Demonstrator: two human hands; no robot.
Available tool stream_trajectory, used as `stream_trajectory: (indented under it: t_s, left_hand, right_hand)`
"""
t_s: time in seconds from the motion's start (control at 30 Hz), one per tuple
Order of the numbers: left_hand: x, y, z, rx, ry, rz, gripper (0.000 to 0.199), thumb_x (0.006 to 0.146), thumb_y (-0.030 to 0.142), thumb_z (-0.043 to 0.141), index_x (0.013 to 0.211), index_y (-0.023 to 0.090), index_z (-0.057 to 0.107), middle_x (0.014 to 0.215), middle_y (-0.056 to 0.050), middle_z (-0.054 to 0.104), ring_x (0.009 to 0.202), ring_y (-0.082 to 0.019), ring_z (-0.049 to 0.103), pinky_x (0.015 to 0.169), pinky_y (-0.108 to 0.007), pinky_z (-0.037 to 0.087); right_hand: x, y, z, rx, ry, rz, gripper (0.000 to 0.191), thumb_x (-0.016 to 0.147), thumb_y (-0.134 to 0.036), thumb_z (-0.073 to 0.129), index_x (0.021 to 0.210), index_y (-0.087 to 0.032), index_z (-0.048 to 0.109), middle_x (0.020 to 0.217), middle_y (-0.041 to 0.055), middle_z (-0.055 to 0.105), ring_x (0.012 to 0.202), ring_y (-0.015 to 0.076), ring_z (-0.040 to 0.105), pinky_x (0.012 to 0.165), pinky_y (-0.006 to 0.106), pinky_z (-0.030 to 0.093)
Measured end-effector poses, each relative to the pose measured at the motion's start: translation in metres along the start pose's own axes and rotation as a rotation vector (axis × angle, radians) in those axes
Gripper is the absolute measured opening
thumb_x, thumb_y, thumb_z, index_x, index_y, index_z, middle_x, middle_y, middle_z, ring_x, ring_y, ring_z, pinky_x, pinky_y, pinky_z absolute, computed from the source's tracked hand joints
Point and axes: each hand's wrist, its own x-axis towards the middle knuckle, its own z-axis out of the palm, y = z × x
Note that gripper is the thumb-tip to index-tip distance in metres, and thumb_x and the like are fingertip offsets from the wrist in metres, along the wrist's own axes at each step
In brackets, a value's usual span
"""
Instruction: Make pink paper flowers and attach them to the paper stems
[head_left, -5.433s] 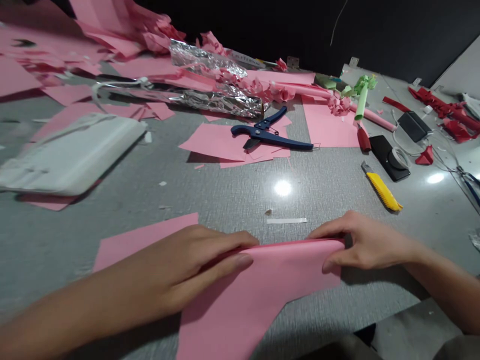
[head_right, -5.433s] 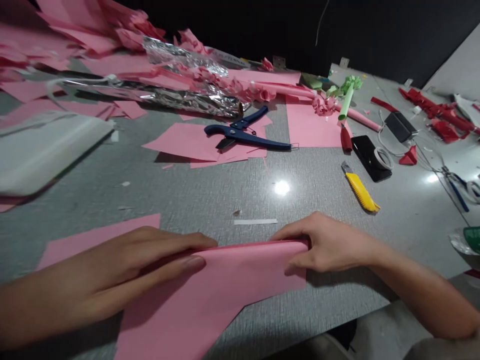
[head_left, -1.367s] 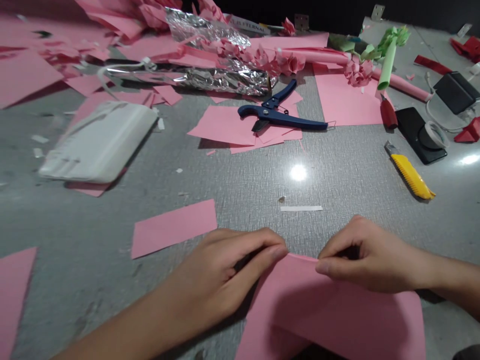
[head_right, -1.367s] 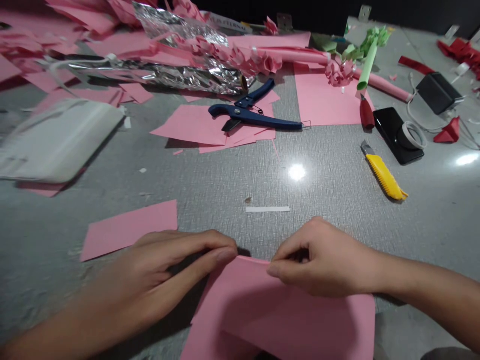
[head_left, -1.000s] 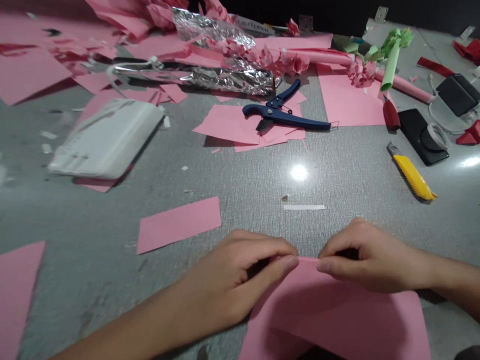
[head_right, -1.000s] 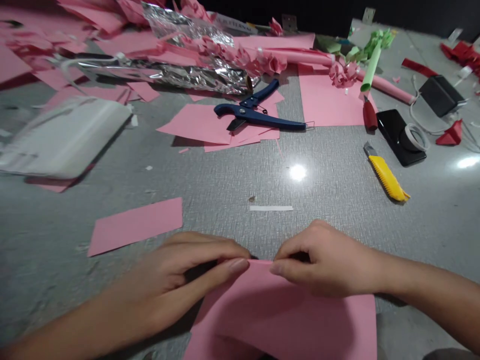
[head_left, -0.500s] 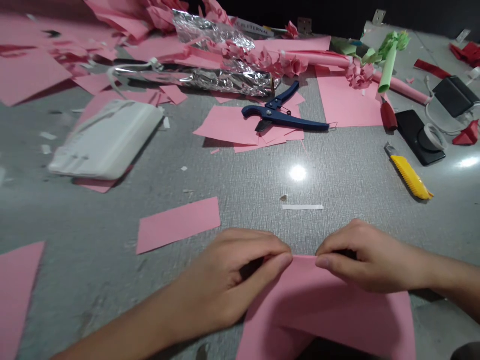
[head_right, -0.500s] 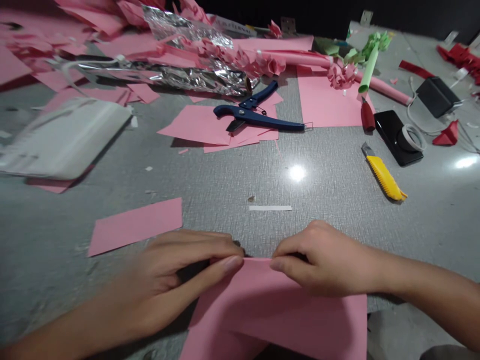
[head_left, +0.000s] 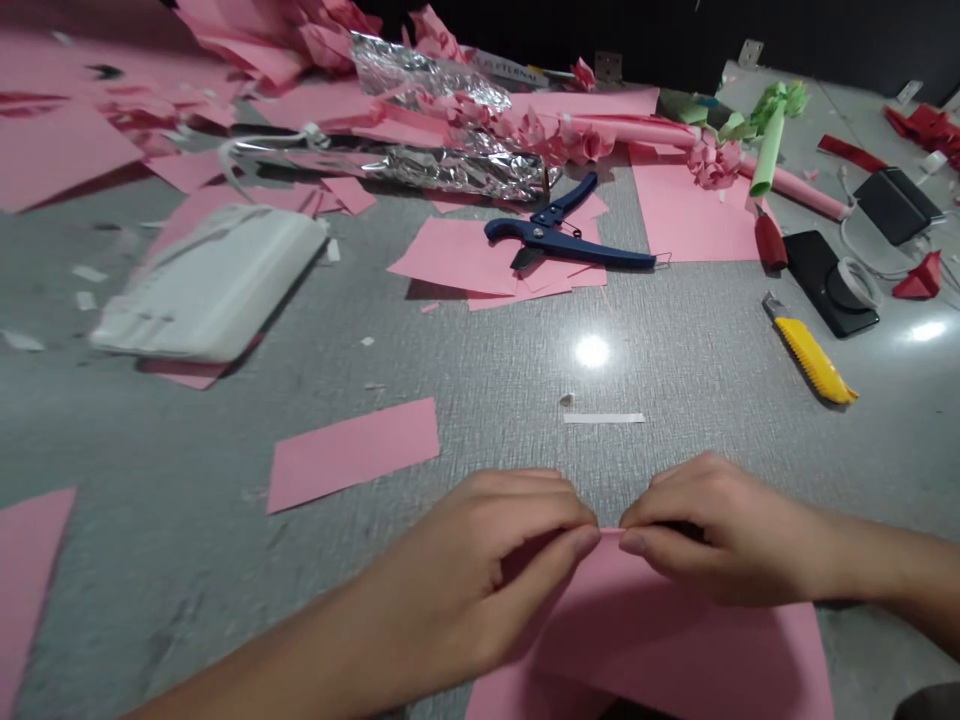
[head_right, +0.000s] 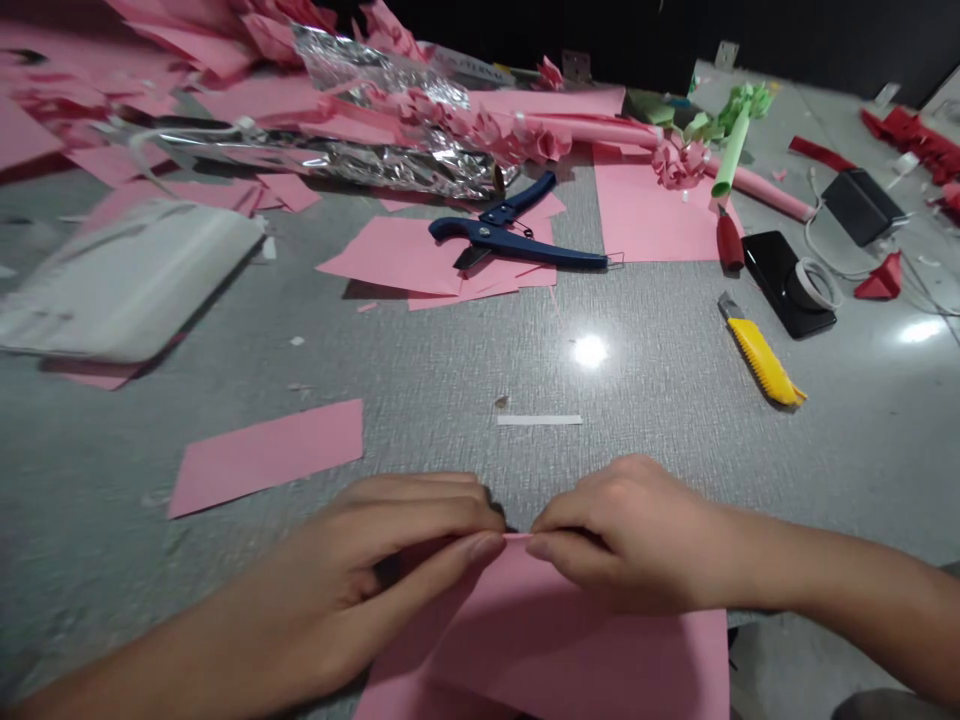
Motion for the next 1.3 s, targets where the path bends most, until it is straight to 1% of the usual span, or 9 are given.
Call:
stream_trajectory:
  t_s: [0.07,0.23,0.33,0.53,0.8,1.0,1.1,1.17,1.3]
  left_hand:
    - [0.000,0.001,-0.002,-0.008,0.022,-0.006,0.032,0.106,0.022,0.051,0.082,0.020,0.072,0.074,0.002,0.071,0.068,-0.012,0.064,0.062,-0.024,0.044]
    - [0.002,0.004,-0.010,-0.034,-0.022,-0.062,0.031,0.104,0.024,0.055,0.080,0.020,0.073,0.073,0.002,0.072,0.067,-0.012,0.065,0.062,-0.023,0.044]
    - [0.001,0.005,-0.015,-0.038,0.001,-0.090,0.029,0.104,0.026,0.056,0.082,0.020,0.075,0.074,0.002,0.073,0.066,-0.012,0.064,0.061,-0.024,0.044]
    - [0.000,0.011,-0.022,0.003,-0.005,-0.105,0.030,0.103,0.024,0.055,0.081,0.019,0.075,0.070,0.000,0.070,0.065,-0.013,0.063,0.061,-0.024,0.043]
    - [0.000,0.009,-0.024,-0.065,0.073,-0.133,0.031,0.102,0.022,0.057,0.081,0.019,0.078,0.074,-0.001,0.076,0.066,-0.012,0.066,0.060,-0.022,0.045]
    - [0.001,0.011,-0.025,-0.057,0.073,-0.146,0.030,0.101,0.020,0.058,0.078,0.020,0.078,0.072,0.001,0.075,0.064,-0.010,0.065,0.059,-0.020,0.045]
    - [-0.001,0.007,-0.024,-0.034,0.086,-0.121,0.029,0.101,0.019,0.059,0.079,0.020,0.077,0.074,0.001,0.076,0.065,-0.010,0.066,0.060,-0.020,0.046]
    - [-0.002,0.004,-0.024,-0.011,0.104,-0.108,0.028,0.101,0.019,0.059,0.081,0.021,0.078,0.075,0.002,0.077,0.066,-0.010,0.067,0.061,-0.019,0.048]
    - [-0.004,0.001,-0.034,0.052,0.166,-0.119,0.025,0.100,0.022,0.061,0.084,0.025,0.080,0.078,0.005,0.079,0.068,-0.010,0.070,0.065,-0.019,0.052]
  right_hand:
    - [0.000,-0.001,0.000,0.009,0.018,0.030,0.030,0.108,-0.024,0.057,0.088,-0.014,0.077,0.073,0.0026,0.071,0.067,0.0129,0.058,0.068,0.027,0.040]
    - [-0.002,0.000,-0.001,0.041,0.037,0.068,0.028,0.105,-0.023,0.058,0.088,-0.015,0.079,0.074,0.0033,0.072,0.067,0.0128,0.060,0.067,0.027,0.041]
    - [-0.003,-0.001,-0.002,0.056,0.044,0.079,0.028,0.103,-0.022,0.058,0.084,-0.015,0.077,0.072,0.0022,0.070,0.065,0.0122,0.058,0.065,0.026,0.040]
    - [-0.006,-0.002,-0.002,0.043,0.059,0.091,0.032,0.104,-0.021,0.057,0.075,-0.016,0.070,0.068,0.0010,0.066,0.063,0.0113,0.053,0.062,0.027,0.036]
    - [-0.006,-0.002,-0.004,0.047,0.101,0.028,0.034,0.103,-0.020,0.056,0.072,-0.016,0.068,0.066,0.0008,0.064,0.061,0.0107,0.051,0.062,0.027,0.034]
    - [-0.005,-0.003,-0.005,0.064,0.103,0.021,0.031,0.103,-0.019,0.055,0.079,-0.015,0.075,0.069,0.0030,0.069,0.062,0.0115,0.055,0.062,0.027,0.037]
    - [-0.004,-0.002,-0.005,0.078,0.104,0.062,0.029,0.102,-0.021,0.058,0.084,-0.014,0.079,0.073,0.0040,0.072,0.064,0.0119,0.057,0.063,0.027,0.039]
    - [-0.003,-0.002,-0.007,0.109,0.079,0.124,0.028,0.102,-0.023,0.061,0.086,-0.014,0.081,0.074,0.0033,0.073,0.064,0.0115,0.056,0.062,0.026,0.039]
    - [-0.002,-0.001,-0.012,0.198,0.043,0.245,0.028,0.102,-0.025,0.062,0.086,-0.014,0.082,0.067,-0.0018,0.065,0.062,0.0105,0.052,0.058,0.024,0.038]
